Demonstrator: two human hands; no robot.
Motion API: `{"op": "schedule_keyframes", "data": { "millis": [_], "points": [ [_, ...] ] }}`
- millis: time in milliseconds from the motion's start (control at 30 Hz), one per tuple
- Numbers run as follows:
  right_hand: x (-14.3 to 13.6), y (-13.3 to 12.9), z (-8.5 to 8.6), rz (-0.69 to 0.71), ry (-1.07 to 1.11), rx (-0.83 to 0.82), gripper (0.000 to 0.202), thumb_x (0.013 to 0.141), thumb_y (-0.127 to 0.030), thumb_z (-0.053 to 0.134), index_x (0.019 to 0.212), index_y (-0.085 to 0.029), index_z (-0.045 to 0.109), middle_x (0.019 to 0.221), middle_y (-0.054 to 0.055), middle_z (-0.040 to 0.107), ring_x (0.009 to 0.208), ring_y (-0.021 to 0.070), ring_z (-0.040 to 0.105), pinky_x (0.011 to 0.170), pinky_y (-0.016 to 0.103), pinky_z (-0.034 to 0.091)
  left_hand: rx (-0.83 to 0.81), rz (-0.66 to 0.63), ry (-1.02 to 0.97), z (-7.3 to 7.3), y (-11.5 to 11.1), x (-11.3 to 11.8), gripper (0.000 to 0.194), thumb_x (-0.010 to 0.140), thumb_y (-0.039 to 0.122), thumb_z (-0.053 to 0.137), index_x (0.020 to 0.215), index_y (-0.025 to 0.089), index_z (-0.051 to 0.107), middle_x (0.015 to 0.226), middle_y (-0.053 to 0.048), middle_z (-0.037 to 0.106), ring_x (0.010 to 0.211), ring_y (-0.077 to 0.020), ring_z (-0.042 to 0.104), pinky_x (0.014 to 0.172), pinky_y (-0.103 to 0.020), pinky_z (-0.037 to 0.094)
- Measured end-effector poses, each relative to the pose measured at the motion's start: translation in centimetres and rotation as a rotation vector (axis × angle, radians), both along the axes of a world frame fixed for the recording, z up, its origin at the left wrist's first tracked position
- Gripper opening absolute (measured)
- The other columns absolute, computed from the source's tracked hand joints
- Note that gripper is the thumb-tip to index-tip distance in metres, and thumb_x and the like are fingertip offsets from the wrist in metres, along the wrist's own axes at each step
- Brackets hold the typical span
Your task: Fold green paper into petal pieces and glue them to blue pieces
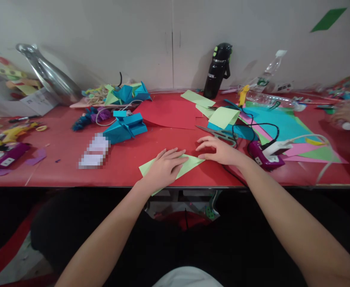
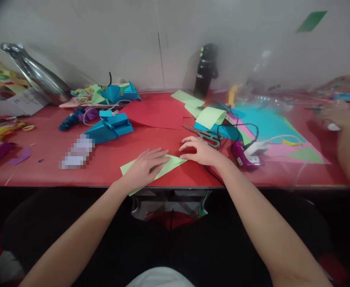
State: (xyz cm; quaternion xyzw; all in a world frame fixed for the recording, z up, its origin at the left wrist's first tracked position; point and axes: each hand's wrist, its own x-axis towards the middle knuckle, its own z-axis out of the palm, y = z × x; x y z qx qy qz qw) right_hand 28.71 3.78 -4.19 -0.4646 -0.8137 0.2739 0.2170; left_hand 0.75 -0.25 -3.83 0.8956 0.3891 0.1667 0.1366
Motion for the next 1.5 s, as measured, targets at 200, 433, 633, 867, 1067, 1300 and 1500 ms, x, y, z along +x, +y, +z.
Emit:
{"op": "schedule_keyframes", "data": {
  "millis": [200, 433, 633, 867, 1067, 1300, 1500],
  "points": [
    [0.03, 0.08, 0.01, -0.002, -0.004, -0.002, 0.027, 0.083, -0.048, 0.073, 0.105, -0.032, 0.076, 0.138, 0.006, 0.057, 0.129, 0.0306, 0.055, 0.112, 0.055, 0.039, -0.015, -0.015, 0.024, 0.05, 0.12, -0.12, 0.039, 0.102, 0.023, 0.042, 0.133, 0.031, 0.064, 0.154, 0.0, 0.05, 0.147, -0.0253, 0.041, 0.12, -0.056, 0.032],
    [0.02, 0.05, -0.03, 0.004, -0.009, 0.012, 0.031, 0.082, -0.052, 0.075, 0.106, -0.033, 0.075, 0.139, 0.006, 0.056, 0.131, 0.0316, 0.053, 0.113, 0.058, 0.038, -0.037, -0.023, 0.036, 0.02, 0.24, -0.19, 0.041, 0.101, 0.021, 0.041, 0.134, 0.031, 0.063, 0.155, 0.001, 0.048, 0.149, -0.0249, 0.037, 0.121, -0.056, 0.029],
    [0.08, 0.0, -0.03, 0.003, -0.002, 0.01, 0.033, 0.08, -0.054, 0.075, 0.105, -0.033, 0.075, 0.139, 0.005, 0.057, 0.132, 0.0328, 0.053, 0.113, 0.059, 0.037, -0.054, -0.019, 0.043, 0.06, 0.22, -0.16, 0.042, 0.101, 0.02, 0.04, 0.135, 0.031, 0.063, 0.156, 0.002, 0.047, 0.15, -0.0246, 0.036, 0.121, -0.056, 0.029],
    [0.54, 0.05, -0.28, 0.035, 0.001, 0.022, 0.034, 0.082, -0.052, 0.075, 0.11, -0.033, 0.074, 0.141, 0.006, 0.056, 0.133, 0.0316, 0.052, 0.114, 0.058, 0.036, -0.047, -0.019, 0.049, 0.09, 0.25, -0.17, 0.042, 0.1, 0.02, 0.041, 0.133, 0.031, 0.064, 0.156, 0.002, 0.047, 0.149, -0.0249, 0.037, 0.122, -0.056, 0.028],
    [0.69, 0.07, -0.23, 0.042, 0.004, 0.009, 0.033, 0.083, -0.049, 0.073, 0.112, -0.033, 0.074, 0.142, 0.005, 0.055, 0.134, 0.0307, 0.051, 0.116, 0.055, 0.035, -0.069, -0.015, 0.068, 0.16, 0.25, -0.09, 0.043, 0.101, 0.02, 0.039, 0.135, 0.03, 0.063, 0.157, 0.003, 0.046, 0.15, -0.0251, 0.035, 0.122, -0.057, 0.028],
    [0.69, 0.06, -0.1, 0.048, -0.006, -0.006, 0.034, 0.084, -0.05, 0.072, 0.112, -0.032, 0.074, 0.143, 0.006, 0.055, 0.135, 0.0305, 0.05, 0.116, 0.054, 0.034, -0.07, -0.009, 0.082, 0.23, 0.15, -0.09, 0.043, 0.101, 0.02, 0.039, 0.134, 0.031, 0.064, 0.157, 0.004, 0.045, 0.151, -0.0239, 0.034, 0.123, -0.055, 0.026],
    [0.75, 0.05, -0.18, 0.057, -0.018, 0.013, 0.032, 0.085, -0.048, 0.071, 0.113, -0.032, 0.073, 0.144, 0.006, 0.054, 0.135, 0.0299, 0.05, 0.116, 0.053, 0.035, -0.068, -0.003, 0.101, 0.55, 0.1, -0.03, 0.042, 0.102, 0.021, 0.038, 0.135, 0.031, 0.063, 0.157, 0.003, 0.045, 0.151, -0.0238, 0.034, 0.123, -0.056, 0.025]
  ]
}}
